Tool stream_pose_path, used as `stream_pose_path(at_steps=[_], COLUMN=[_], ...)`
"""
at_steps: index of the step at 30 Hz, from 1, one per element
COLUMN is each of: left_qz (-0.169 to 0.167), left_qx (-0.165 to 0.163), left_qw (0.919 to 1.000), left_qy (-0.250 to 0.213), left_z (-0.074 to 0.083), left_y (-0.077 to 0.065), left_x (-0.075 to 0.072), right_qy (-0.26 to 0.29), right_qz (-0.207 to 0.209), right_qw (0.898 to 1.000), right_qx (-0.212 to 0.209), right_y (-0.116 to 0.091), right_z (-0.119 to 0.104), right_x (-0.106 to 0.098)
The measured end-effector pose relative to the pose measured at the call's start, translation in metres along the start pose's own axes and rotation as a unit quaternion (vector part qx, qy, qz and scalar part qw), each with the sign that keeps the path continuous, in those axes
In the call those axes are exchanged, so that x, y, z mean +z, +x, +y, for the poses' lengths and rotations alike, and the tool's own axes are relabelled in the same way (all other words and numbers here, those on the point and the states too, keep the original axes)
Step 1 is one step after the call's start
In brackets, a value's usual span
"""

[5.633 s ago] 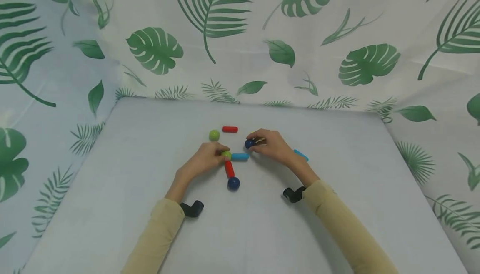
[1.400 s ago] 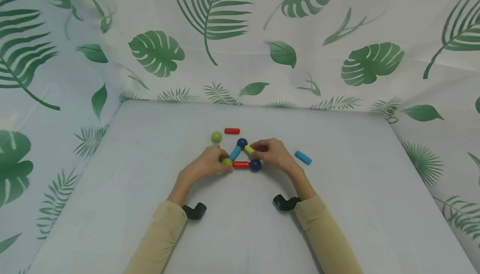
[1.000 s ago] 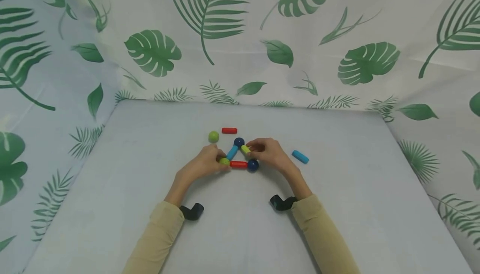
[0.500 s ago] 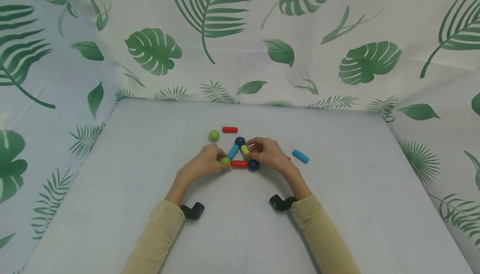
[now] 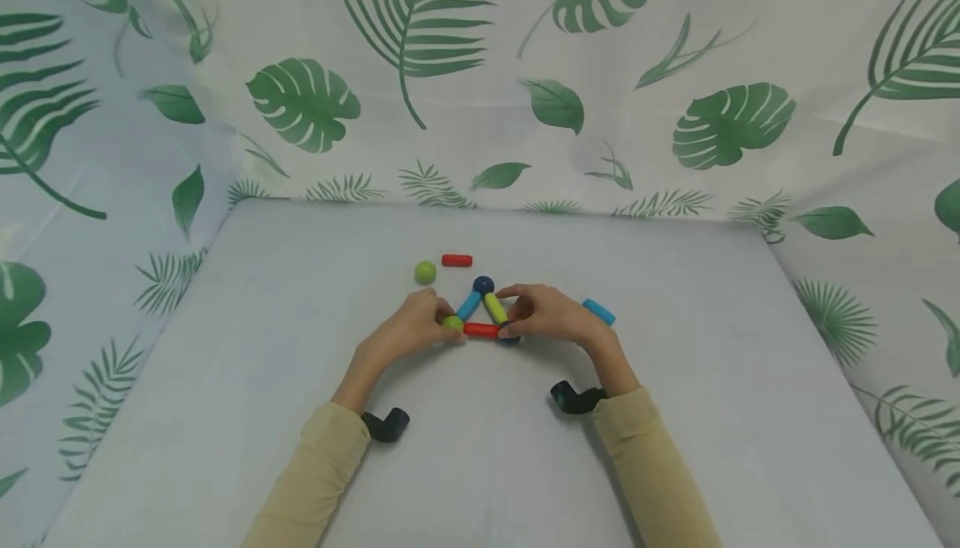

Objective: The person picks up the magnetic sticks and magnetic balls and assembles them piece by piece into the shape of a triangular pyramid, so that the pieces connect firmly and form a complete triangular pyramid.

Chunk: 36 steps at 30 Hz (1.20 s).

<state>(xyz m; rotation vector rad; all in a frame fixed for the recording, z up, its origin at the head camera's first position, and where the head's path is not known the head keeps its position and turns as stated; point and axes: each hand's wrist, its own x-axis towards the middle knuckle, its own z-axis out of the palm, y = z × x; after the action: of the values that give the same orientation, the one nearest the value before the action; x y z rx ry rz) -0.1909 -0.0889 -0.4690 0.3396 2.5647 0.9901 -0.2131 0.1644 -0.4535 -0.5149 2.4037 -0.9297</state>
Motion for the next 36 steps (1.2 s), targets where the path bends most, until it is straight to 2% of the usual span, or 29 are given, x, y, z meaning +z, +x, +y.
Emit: stream_pose_path(at_steps=[4, 7, 18, 23, 28, 31, 33, 36], left_qz=[-0.001, 0.002, -0.004, -0.006, -0.006, 0.013, 0.042, 0.097], left_qx=[-0.002, 0.001, 0.018, 0.016, 0.015, 0.002, 0.0, 0.025], left_qw=[1.0, 0.9999, 0.9997, 0.9997, 0.9996, 0.9995, 0.9985, 0.9941], left_qy=[-0.008, -0.014, -0.018, -0.019, -0.024, -0.03, -0.036, -0.041], left_z=[-0.001, 0.0, 0.0, -0.002, -0.002, -0.004, -0.005, -0.001], left_y=[0.001, 0.002, 0.003, 0.005, 0.005, 0.003, 0.001, 0.004], left_x=[0.002, 0.001, -0.003, -0.001, -0.002, -0.007, -0.012, -0.021], right_qy=[-0.011, -0.012, -0.006, -0.003, 0.001, 0.001, 0.0, -0.003], right_qz=[-0.01, -0.001, -0.016, -0.021, -0.023, -0.027, -0.03, -0.032], right_qw=[1.0, 1.0, 1.0, 1.0, 1.0, 1.0, 0.999, 0.999], right_qx=[-0.013, -0.016, -0.008, 0.002, -0.005, -0.01, -0.011, -0.01], right_y=[0.001, 0.002, 0.003, 0.003, 0.001, 0.001, 0.002, 0.003], right_z=[0.002, 0.004, 0.004, 0.006, 0.008, 0.009, 0.01, 0.009], right_x=[-0.001, -0.001, -0.003, -0.004, -0.005, -0.004, -0.004, -0.005])
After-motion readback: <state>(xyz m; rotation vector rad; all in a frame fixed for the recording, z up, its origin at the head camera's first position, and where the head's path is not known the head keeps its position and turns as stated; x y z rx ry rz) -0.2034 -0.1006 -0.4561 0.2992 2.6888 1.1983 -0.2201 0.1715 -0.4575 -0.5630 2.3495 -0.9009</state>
